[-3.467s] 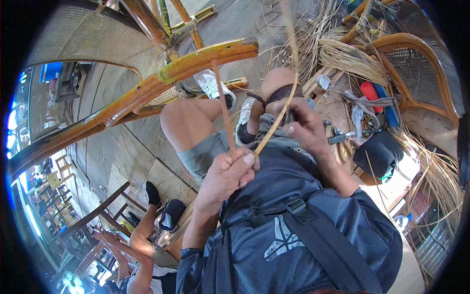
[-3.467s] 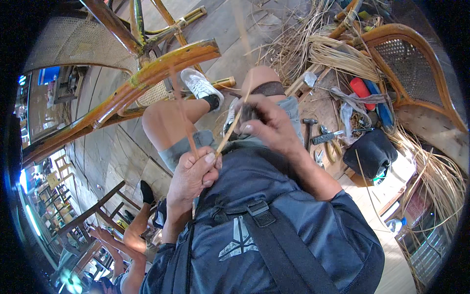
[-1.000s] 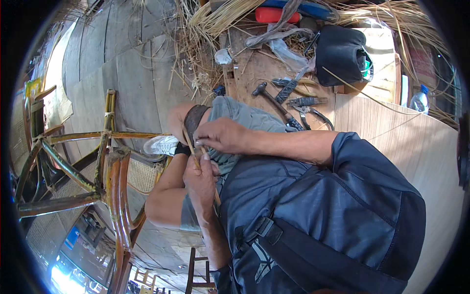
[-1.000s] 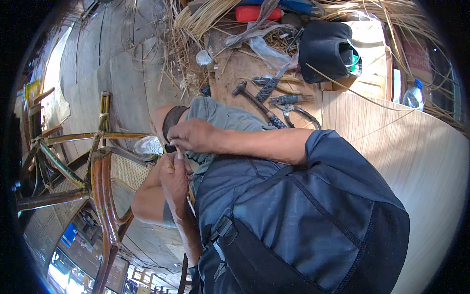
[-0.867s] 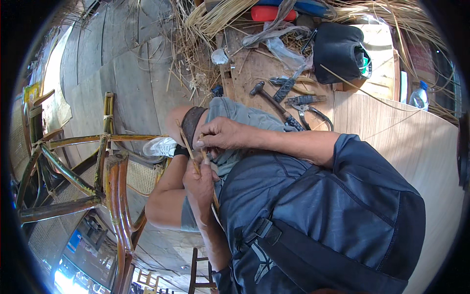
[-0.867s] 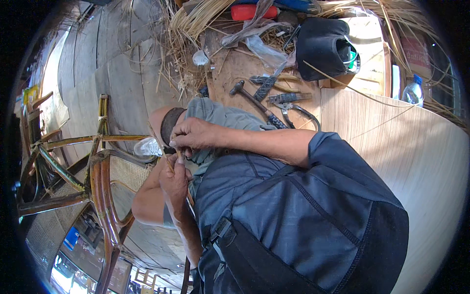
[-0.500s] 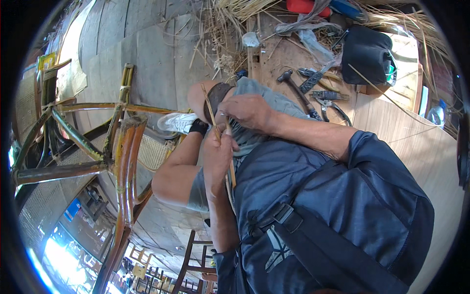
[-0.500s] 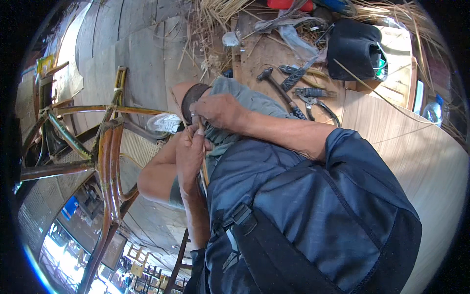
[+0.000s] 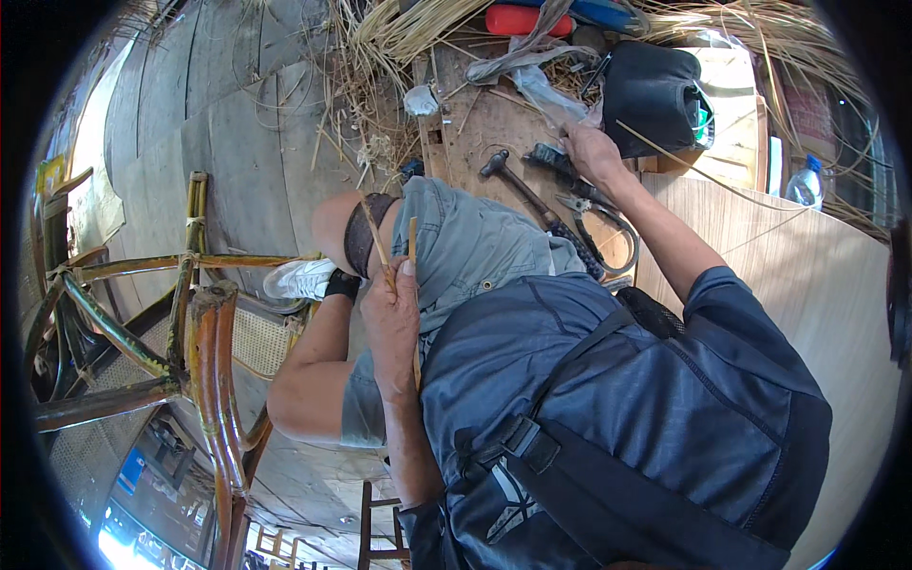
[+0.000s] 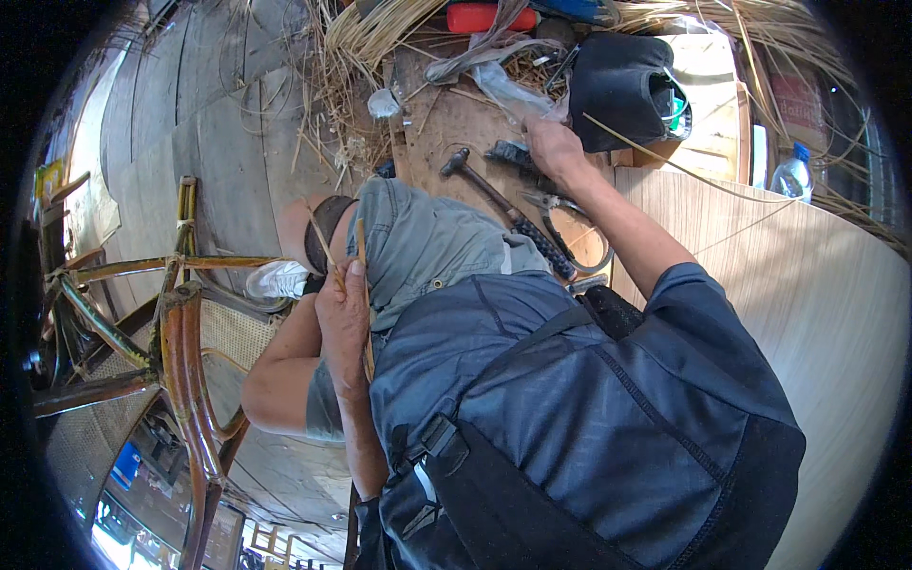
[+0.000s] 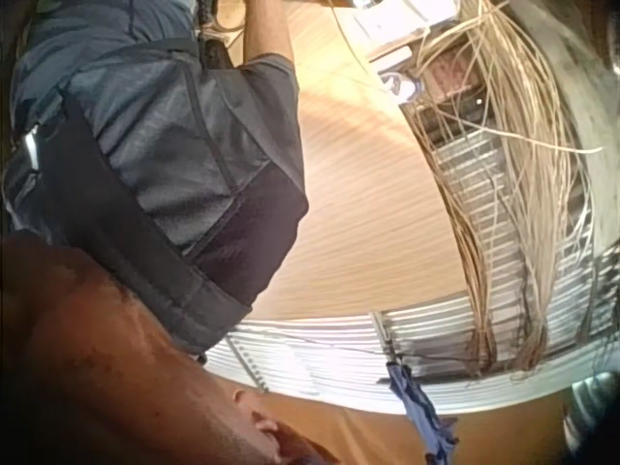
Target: The person is repairing a rattan chair by weaving new cane strips into the frame and securing them with a hammer.
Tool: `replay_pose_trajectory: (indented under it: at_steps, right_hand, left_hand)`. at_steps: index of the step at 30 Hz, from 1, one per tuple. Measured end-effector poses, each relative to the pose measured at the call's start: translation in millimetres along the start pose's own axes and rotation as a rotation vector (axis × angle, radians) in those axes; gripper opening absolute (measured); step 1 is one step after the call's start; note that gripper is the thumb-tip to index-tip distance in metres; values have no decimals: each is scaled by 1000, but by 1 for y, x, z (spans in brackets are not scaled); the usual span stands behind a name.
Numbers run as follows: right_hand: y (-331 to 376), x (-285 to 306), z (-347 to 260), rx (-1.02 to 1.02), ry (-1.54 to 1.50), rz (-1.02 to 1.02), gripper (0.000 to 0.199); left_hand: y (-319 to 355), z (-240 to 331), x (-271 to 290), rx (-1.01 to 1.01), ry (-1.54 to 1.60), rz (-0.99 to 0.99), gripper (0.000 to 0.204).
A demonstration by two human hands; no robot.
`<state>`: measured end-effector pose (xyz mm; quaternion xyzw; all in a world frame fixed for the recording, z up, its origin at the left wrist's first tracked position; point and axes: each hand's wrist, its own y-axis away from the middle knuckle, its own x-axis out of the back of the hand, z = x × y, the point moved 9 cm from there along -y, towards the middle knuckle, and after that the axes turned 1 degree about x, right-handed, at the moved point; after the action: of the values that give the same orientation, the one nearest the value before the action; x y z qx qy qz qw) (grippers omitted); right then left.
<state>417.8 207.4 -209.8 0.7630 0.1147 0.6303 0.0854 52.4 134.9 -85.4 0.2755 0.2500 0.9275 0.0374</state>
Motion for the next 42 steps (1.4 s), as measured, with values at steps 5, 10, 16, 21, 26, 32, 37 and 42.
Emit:
replay_pose_trajectory:
  at_steps: [5, 10, 16, 21, 26, 32, 37, 42]
  right_hand:
    - [7, 11, -16, -172, -92, -167, 24]
    - [15, 19, -31, -105, -72, -76, 28]
    - [15, 18, -27, -130, -242, -58, 27]
    - [13, 13, -21, -104, -548, -163, 31]
    - [11, 43, -17, 99, -471, 162, 26]
    - [55, 142, -163, 225, -958, -18, 14]
    - [84, 151, -201, 299, -1108, -65, 15]
    - [76, 101, -104, -8, -879, 75, 19]
  left_hand:
    - [-3, 12, -3, -31, -2, -9, 32]
    - [-7, 21, -6, -69, -34, -39, 30]
    - [-11, 42, 2, -286, -23, 113, 27]
    - [-15, 53, 1, -266, -48, 81, 26]
    - [-21, 31, -13, -90, 402, -58, 26]
    - [-1, 79, -23, -232, 535, -128, 36]
    - [15, 86, -39, -94, 546, -297, 33]
    - [7, 69, -24, -48, 475, -168, 23]
